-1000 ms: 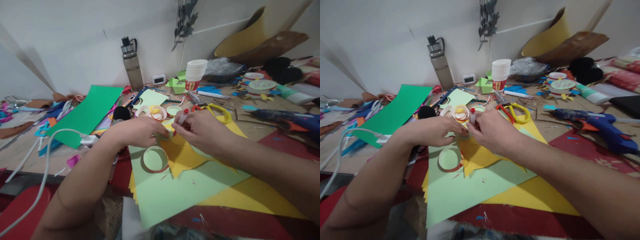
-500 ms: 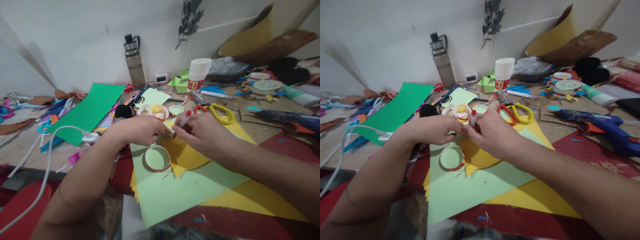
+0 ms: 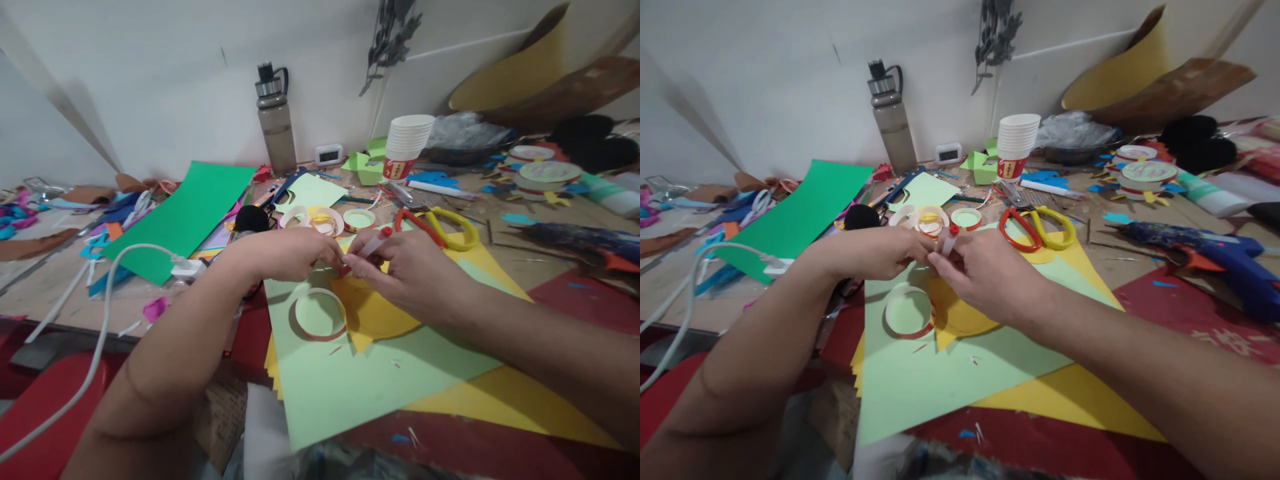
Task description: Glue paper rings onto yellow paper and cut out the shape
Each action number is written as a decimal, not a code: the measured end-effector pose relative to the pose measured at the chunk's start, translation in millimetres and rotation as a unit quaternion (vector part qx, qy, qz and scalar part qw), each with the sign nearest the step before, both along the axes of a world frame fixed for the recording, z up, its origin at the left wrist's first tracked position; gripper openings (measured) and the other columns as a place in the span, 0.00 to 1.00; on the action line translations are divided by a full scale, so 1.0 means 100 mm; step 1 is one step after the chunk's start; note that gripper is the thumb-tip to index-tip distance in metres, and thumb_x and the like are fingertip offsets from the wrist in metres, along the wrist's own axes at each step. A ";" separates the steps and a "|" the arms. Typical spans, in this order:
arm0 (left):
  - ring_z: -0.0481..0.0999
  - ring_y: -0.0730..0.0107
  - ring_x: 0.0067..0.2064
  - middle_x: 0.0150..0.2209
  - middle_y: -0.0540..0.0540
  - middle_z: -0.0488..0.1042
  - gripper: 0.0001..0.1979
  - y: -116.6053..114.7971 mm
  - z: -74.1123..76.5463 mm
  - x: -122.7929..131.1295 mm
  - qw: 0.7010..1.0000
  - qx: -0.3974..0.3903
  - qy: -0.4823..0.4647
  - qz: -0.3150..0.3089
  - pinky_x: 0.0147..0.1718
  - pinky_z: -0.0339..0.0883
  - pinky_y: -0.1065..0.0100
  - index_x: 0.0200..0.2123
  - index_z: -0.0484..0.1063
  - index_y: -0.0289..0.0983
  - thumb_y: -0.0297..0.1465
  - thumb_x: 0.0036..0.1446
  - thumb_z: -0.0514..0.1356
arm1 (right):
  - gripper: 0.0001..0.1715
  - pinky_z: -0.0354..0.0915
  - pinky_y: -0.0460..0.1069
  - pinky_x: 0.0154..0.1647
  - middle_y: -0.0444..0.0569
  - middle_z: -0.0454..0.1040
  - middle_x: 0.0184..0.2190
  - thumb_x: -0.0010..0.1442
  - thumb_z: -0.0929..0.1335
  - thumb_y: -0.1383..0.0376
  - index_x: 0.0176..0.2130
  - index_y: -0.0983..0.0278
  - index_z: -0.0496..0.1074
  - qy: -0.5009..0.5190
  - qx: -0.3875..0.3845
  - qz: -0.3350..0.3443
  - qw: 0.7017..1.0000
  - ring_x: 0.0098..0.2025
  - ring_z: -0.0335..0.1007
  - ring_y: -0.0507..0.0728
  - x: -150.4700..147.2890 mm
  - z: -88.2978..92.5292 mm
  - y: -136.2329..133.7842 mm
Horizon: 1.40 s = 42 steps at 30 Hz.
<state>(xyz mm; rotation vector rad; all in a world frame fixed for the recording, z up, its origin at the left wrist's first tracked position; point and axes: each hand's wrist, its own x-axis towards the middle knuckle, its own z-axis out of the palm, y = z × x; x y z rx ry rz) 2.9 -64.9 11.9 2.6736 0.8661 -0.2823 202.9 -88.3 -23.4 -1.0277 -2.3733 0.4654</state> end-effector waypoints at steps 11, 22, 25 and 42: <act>0.75 0.67 0.43 0.46 0.48 0.78 0.27 0.01 0.03 -0.01 0.998 -0.017 0.019 0.064 0.41 0.65 0.70 0.49 0.74 0.42 0.15 0.50 0.50 | 0.14 0.64 0.49 0.32 0.49 0.79 0.31 0.65 0.63 0.62 0.33 0.62 0.76 0.053 0.006 0.029 0.998 0.30 0.73 0.55 -0.02 -0.09 -0.01; 0.72 0.67 0.47 0.52 0.46 0.73 0.26 0.00 0.04 0.03 0.996 -0.009 0.008 0.092 0.44 0.64 0.70 0.54 0.66 0.41 0.17 0.52 0.51 | 0.11 0.64 0.48 0.31 0.48 0.79 0.30 0.64 0.64 0.64 0.32 0.62 0.74 0.066 0.029 0.037 0.997 0.29 0.74 0.54 -0.04 -0.18 0.02; 0.73 0.67 0.46 0.51 0.46 0.74 0.27 -0.01 0.05 0.03 0.996 -0.011 0.013 0.091 0.43 0.64 0.71 0.54 0.66 0.41 0.17 0.52 0.51 | 0.12 0.64 0.48 0.30 0.48 0.79 0.29 0.64 0.63 0.64 0.31 0.62 0.74 0.059 0.039 0.037 0.997 0.28 0.73 0.54 -0.05 -0.17 0.02; 0.74 0.68 0.51 0.53 0.53 0.77 0.33 -0.05 0.06 0.01 0.996 -0.022 0.013 0.080 0.48 0.64 0.70 0.53 0.73 0.46 0.16 0.48 0.50 | 0.18 0.60 0.50 0.29 0.49 0.76 0.26 0.62 0.63 0.62 0.23 0.63 0.72 0.040 0.003 -0.004 0.999 0.27 0.70 0.54 0.10 0.07 0.09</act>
